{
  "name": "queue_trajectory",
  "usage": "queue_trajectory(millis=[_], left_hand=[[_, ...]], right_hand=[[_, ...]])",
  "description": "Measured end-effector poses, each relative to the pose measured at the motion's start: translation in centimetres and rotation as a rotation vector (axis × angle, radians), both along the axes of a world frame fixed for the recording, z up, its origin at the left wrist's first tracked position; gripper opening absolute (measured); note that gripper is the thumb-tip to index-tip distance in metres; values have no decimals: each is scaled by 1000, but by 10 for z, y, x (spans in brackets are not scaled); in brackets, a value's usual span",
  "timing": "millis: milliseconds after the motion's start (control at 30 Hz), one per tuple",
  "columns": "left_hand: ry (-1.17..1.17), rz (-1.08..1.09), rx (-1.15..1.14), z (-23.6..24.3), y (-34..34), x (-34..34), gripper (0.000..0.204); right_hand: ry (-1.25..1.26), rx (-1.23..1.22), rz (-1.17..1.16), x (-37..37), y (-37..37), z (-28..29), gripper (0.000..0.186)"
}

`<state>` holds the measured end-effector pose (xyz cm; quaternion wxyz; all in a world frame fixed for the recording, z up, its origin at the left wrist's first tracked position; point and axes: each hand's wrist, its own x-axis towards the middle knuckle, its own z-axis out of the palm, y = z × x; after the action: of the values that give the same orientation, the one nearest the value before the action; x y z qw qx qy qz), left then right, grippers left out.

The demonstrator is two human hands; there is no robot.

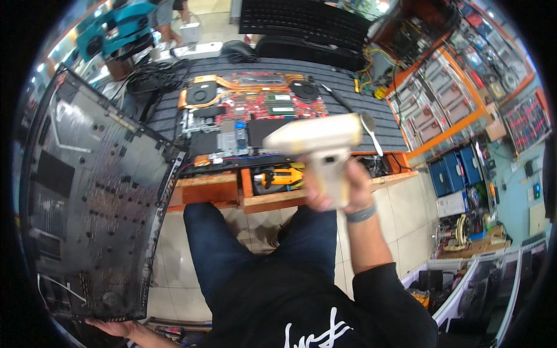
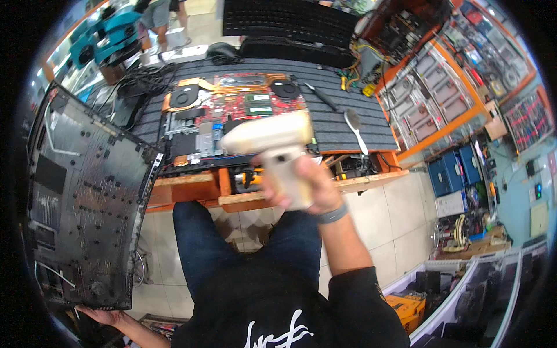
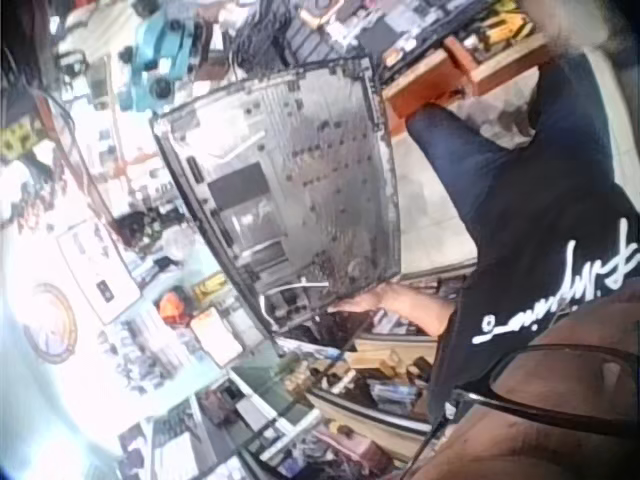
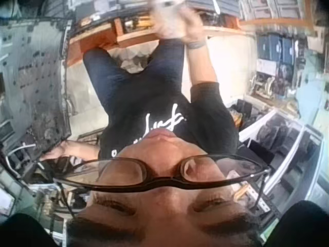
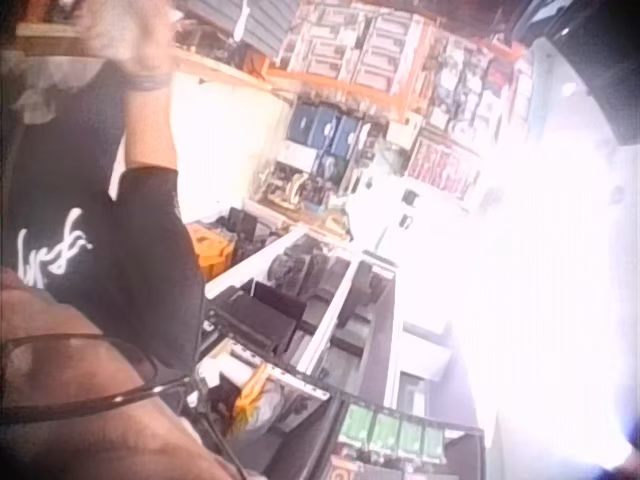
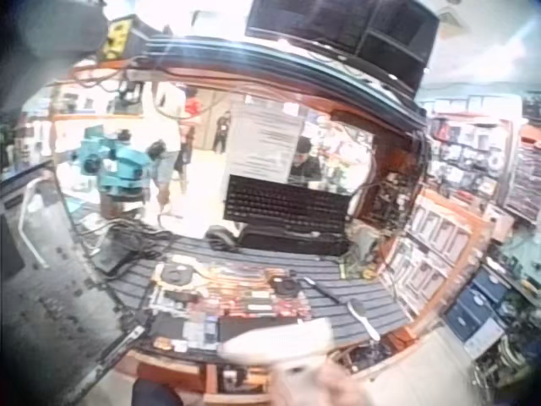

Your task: The person uses a screwdriver to secure internal components of a laptop, connects a small wire by hand, and then cleans the inner surface of the bottom panel using a small brush and a handheld blower before placing the panel back onto the laptop chassis.

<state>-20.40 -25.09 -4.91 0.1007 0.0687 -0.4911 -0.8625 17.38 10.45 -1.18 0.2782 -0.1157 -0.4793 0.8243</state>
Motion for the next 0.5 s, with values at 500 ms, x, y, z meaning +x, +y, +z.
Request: queue_trajectory(millis=[500], left_hand=[[151,-399,175,34,63,-23,65]], right_hand=[[-1525,1265,-1129,254,188,-67,55]])
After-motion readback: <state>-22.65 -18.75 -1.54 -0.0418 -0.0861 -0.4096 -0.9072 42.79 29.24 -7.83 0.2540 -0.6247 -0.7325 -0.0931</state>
